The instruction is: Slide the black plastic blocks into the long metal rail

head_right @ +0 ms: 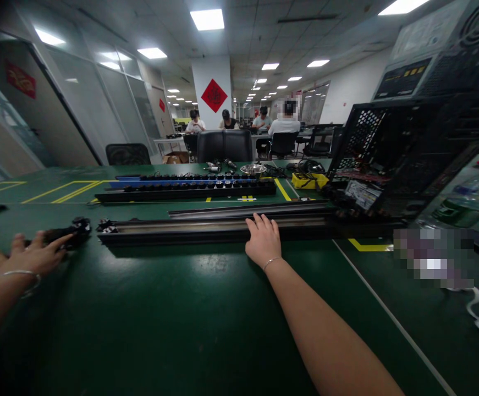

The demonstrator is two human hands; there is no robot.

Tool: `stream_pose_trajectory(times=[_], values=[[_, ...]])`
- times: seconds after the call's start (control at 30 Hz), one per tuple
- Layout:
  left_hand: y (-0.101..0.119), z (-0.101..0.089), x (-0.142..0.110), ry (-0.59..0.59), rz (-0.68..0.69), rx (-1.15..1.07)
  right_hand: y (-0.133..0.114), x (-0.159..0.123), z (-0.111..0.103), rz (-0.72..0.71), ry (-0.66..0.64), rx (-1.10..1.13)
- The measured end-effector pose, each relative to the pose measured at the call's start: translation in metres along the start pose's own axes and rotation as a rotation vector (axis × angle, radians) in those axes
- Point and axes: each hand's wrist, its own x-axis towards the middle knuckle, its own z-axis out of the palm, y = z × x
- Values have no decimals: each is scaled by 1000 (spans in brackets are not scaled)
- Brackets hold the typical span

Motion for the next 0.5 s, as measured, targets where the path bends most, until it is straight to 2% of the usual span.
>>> stream_pose_trajectory(times=[0.07,0.13,0.23,0.3,0.37,0.5], values=[[11,-3,2,130,-47,19,0,0,0,2,-4,1],[31,-8,2,300,-61,-2,0,0,0,4,-6,2],[77,-18,-7,489,3,-124,-1,0,0,5,-5,1],[115,-24,-18,557,116,-207,-1,0,0,5,-8,-2],[155,-26,-30,568,212,-272,0,0,0,2,-15,-4],[232,-17,-55,370,414,-288,1,1,0,-1,-23,-2]])
